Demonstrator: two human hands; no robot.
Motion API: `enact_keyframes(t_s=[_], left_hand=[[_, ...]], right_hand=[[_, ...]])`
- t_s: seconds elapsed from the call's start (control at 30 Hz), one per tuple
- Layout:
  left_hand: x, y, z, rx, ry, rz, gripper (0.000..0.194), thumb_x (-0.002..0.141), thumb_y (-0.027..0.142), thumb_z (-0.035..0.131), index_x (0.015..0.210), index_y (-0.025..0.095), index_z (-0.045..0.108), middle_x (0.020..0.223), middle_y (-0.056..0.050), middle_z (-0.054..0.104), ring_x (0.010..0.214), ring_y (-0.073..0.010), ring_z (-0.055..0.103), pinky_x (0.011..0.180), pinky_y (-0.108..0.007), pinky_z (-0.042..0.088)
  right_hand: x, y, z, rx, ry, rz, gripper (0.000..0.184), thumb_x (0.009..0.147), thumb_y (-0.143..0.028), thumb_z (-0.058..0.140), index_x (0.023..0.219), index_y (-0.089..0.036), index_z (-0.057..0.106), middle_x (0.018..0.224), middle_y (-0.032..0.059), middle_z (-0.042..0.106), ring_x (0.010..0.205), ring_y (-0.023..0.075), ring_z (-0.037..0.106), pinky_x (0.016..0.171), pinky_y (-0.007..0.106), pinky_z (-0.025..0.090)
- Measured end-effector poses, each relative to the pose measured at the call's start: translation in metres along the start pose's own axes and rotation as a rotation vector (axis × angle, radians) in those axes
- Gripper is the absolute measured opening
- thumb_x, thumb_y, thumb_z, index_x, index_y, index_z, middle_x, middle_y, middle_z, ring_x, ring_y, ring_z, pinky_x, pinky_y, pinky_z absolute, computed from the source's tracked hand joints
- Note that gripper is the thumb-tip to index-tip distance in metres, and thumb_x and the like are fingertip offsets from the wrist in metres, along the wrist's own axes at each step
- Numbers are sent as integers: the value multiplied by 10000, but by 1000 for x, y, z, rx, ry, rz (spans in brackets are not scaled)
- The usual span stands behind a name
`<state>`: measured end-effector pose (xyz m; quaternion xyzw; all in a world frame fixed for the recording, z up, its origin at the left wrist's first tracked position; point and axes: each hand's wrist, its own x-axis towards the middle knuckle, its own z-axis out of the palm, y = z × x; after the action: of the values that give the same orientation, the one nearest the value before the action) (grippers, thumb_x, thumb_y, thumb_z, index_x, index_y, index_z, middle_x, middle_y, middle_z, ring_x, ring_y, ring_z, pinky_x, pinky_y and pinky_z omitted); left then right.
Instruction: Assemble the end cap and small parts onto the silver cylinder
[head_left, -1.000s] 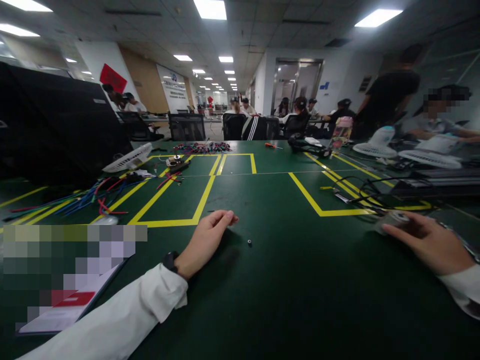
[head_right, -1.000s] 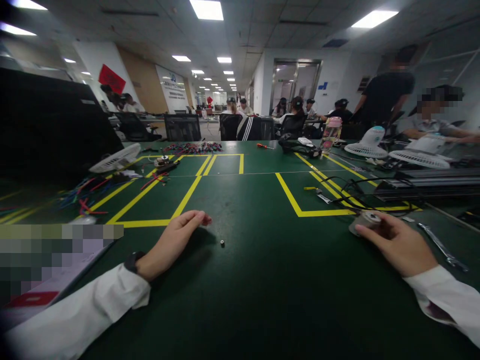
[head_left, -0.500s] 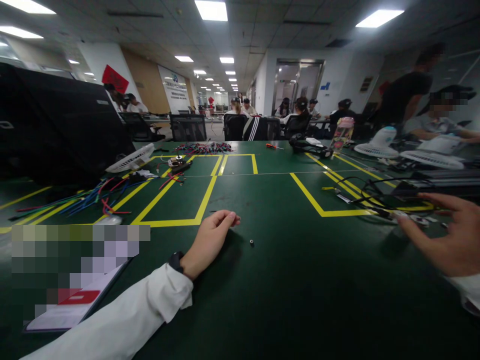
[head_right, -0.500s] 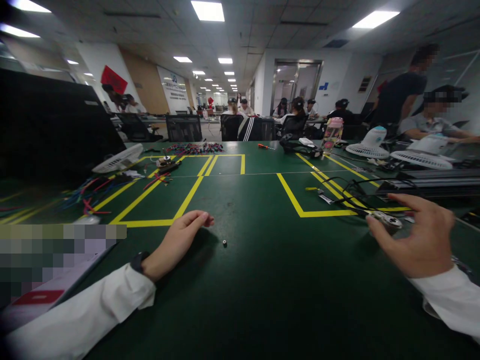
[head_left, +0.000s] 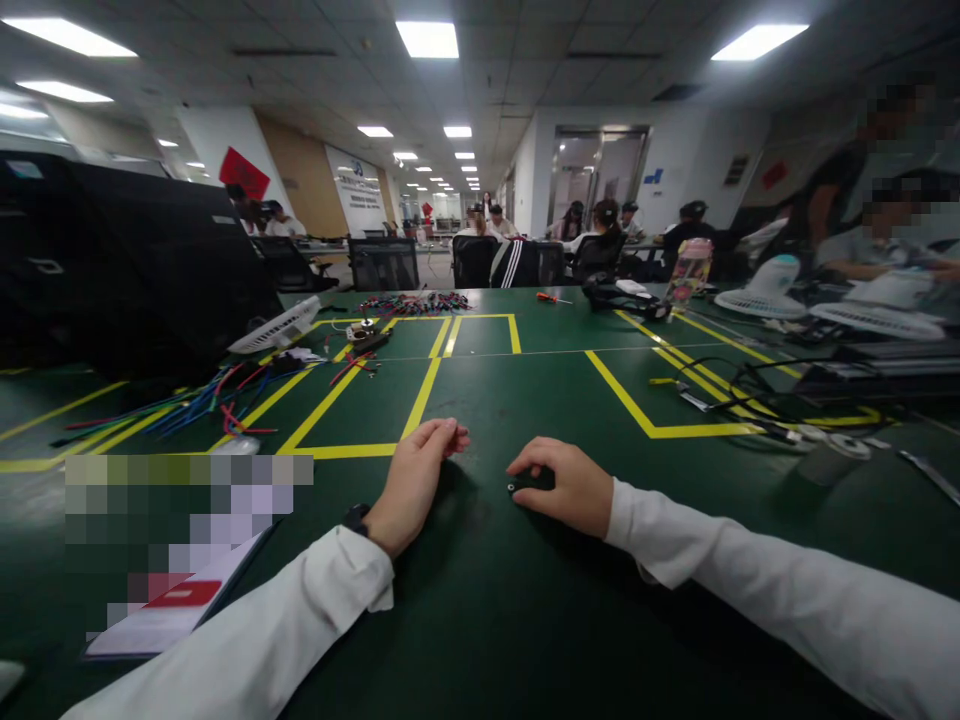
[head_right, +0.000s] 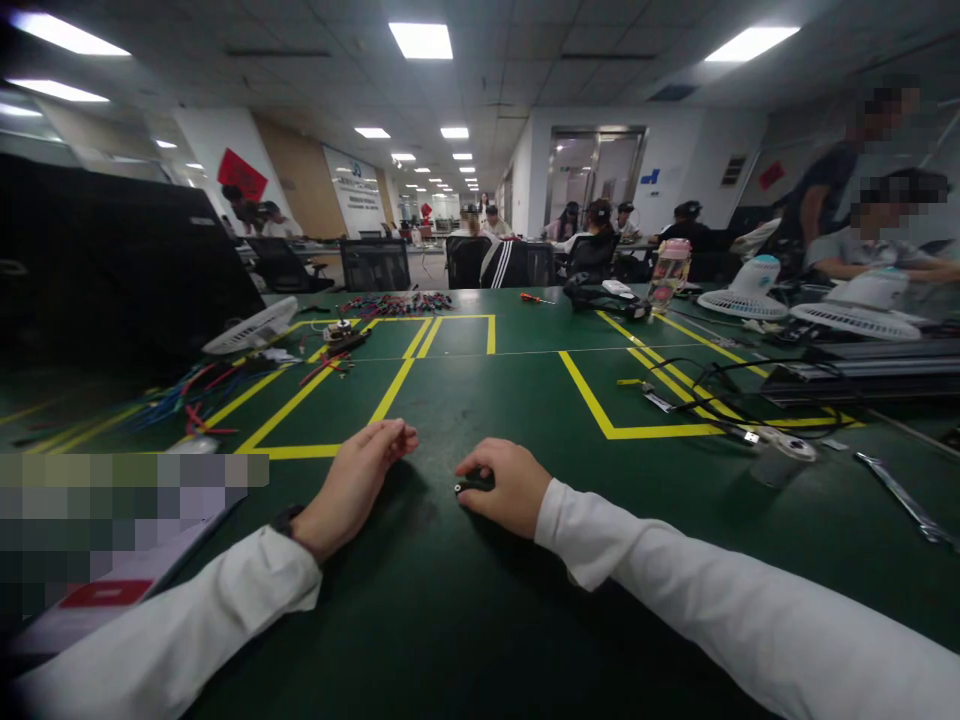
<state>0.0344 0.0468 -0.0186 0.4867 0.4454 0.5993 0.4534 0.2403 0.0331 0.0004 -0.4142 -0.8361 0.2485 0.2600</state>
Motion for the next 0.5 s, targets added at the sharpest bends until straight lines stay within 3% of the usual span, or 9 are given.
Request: enact_keyframes(t_s=[0.13, 0.23, 0.4, 0.5], left_hand=[[-1, 1, 1, 21, -8, 0, 230, 774, 377, 608, 800, 156, 666, 785, -37, 657, 740, -156, 601, 733, -287, 438], [-2, 3, 0, 14, -10, -6, 234, 772, 377, 605, 791, 153, 669, 777, -41, 662, 734, -158, 602, 727, -288, 441], [-2, 5, 2, 27, 19, -22, 243, 751, 382, 613, 776, 149, 675, 773, -50, 675, 710, -162, 606, 716, -294, 443], [-3, 6, 3, 52, 9, -23, 236, 761, 383, 602, 777, 157, 671, 768, -40, 673, 723, -164, 607, 725, -295, 444]], right_hand=[[-2, 1, -4, -16, 9, -23, 136, 715, -304, 639, 787, -196, 680, 862, 26, 618, 771, 112, 552, 739, 269, 445], [-11, 2, -25, -56, 104, -25, 132, 768, -290, 578, 795, -182, 650, 825, 25, 619, 779, 115, 559, 750, 271, 446], [-58, 40, -103, -525, 556, -91, 156, 724, -334, 612, 798, -197, 625, 889, 39, 635, 886, 180, 570, 854, 359, 409], [-106, 83, -157, -771, 693, 17, 201, 690, -363, 624, 800, -195, 621, 924, 61, 642, 921, 221, 572, 874, 375, 389]])
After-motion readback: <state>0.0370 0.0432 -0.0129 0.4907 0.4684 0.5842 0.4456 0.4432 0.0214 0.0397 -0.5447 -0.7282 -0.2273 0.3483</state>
